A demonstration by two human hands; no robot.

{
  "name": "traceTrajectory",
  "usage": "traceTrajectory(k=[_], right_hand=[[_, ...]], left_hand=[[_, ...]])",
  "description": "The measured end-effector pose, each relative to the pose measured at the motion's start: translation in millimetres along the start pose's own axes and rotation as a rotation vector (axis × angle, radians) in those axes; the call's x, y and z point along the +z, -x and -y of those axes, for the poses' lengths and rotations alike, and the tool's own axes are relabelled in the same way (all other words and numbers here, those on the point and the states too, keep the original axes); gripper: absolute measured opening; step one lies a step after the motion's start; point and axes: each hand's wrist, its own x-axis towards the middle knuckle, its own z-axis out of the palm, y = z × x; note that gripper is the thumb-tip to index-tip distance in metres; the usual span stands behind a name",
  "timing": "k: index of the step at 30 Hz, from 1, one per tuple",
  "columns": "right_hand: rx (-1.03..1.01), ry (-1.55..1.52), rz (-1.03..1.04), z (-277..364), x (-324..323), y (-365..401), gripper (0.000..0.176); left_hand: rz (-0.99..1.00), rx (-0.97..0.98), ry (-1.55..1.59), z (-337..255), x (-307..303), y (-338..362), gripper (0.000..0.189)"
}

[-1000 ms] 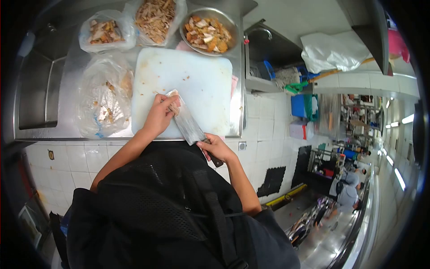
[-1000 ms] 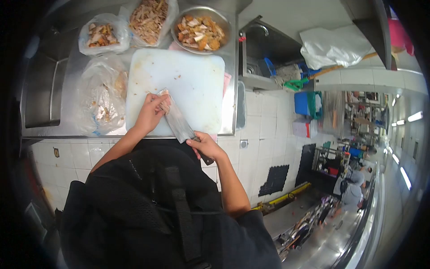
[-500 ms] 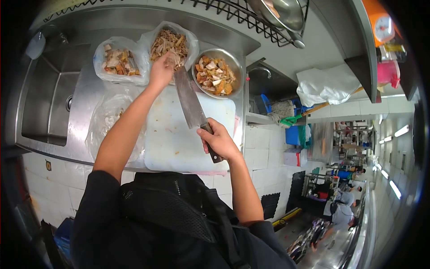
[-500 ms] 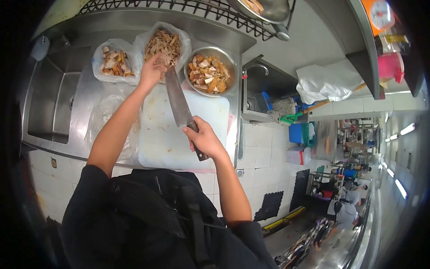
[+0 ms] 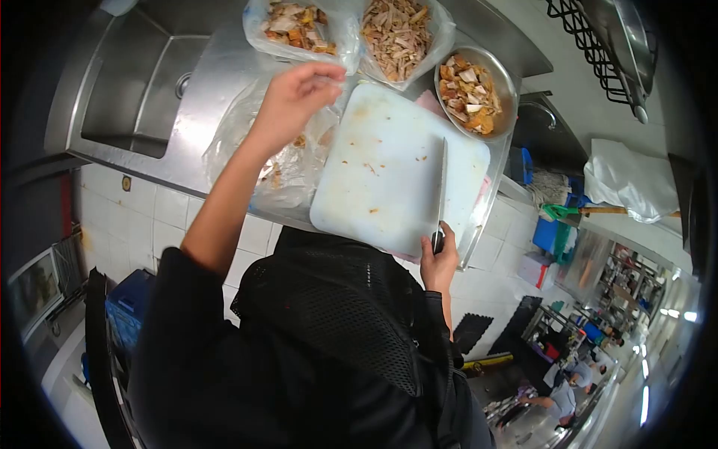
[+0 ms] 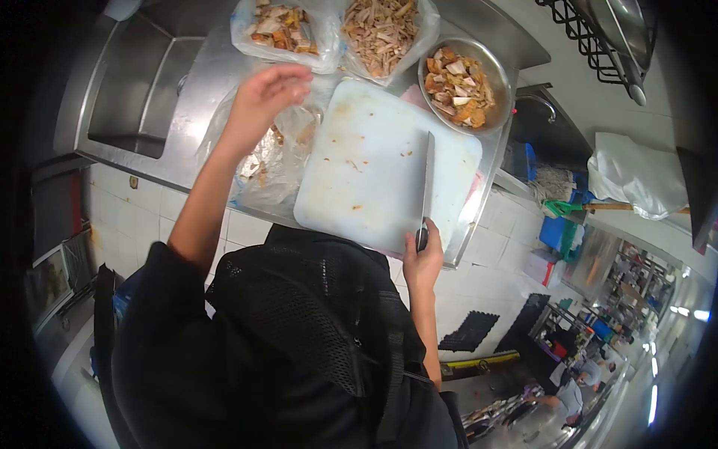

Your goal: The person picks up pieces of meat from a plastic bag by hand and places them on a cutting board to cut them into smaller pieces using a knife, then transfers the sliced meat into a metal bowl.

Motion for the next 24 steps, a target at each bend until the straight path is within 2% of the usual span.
traceTrajectory(k=[2, 3, 5, 6, 8, 10, 11, 12, 13, 14, 15, 17, 20, 21, 23, 24], right_hand=[[-0.254, 0.024, -0.037, -6.2, 5.2, -2.3, 0.053], [-0.262, 0.011, -0.031, -5.1, 2.0, -3.6, 0.053], [-0.06, -0.049, 0.322, 12.9, -17.2, -6.0, 0.056], [-0.158, -0.113, 0.361, 38.7, -35.8, -4.7, 0.051], [-0.509, -0.479, 0.485, 71.7, -79.0, -2.1, 0.038], [-0.713, -0.807, 0.746, 118.3, -137.8, 25.2, 0.023], [-0.977, -1.104, 0.669, 142.8, -136.8, 45.4, 0.018], [-1.4, -1.001, 1.047, 153.4, -153.0, 11.0, 0.019], [-1.493, -0.99, 1.146, 164.6, -163.3, 14.7, 0.019], [-1.436, -0.913, 1.205, 171.3, -179.2, 28.3, 0.021], [-1.369, -0.846, 1.234, 180.8, -187.9, 36.1, 0.015], [-1.386, -0.905, 1.38, 185.1, -195.1, 32.5, 0.016], [-1.33, -0.891, 1.438, 180.6, -202.7, 38.0, 0.008], [-1.333, -0.891, 1.437, 180.4, -203.6, 38.1, 0.008], [-1.336, -0.936, 1.537, 181.9, -205.9, 37.4, 0.009], [-1.343, -0.934, 1.534, 182.1, -209.4, 37.9, 0.009]], left_hand=[[-0.028, -0.056, -0.028, 6.5, -5.8, 27.6, 0.031], [-0.045, -0.101, -0.001, 11.7, -7.3, 39.7, 0.03], [-0.082, -0.139, 0.022, 12.0, -6.9, 57.8, 0.03], [-0.103, -0.151, 0.059, 10.0, -3.6, 64.1, 0.029], [-0.141, -0.147, 0.111, 11.3, 4.4, 73.9, 0.028], [-0.147, -0.147, 0.097, 12.0, 14.1, 82.1, 0.027], [-0.146, -0.149, 0.091, 12.9, 21.2, 84.6, 0.026], [-0.138, -0.14, 0.088, 18.1, 29.7, 88.8, 0.026], [-0.112, -0.154, 0.117, 26.3, 38.5, 94.5, 0.025], [-0.092, -0.168, 0.146, 33.6, 47.2, 101.2, 0.024], [-0.092, -0.158, 0.142, 39.8, 57.9, 110.4, 0.024], [0.027, -0.261, 0.066, 48.1, 82.7, 127.6, 0.022], [0.122, -0.3, 0.085, 48.4, 115.8, 142.2, 0.022], [0.122, -0.299, 0.083, 45.8, 122.6, 140.4, 0.022], [0.314, -0.187, -0.042, 34.6, 134.5, 134.3, 0.023], [0.35, -0.175, -0.066, 28.8, 140.6, 130.4, 0.024]])
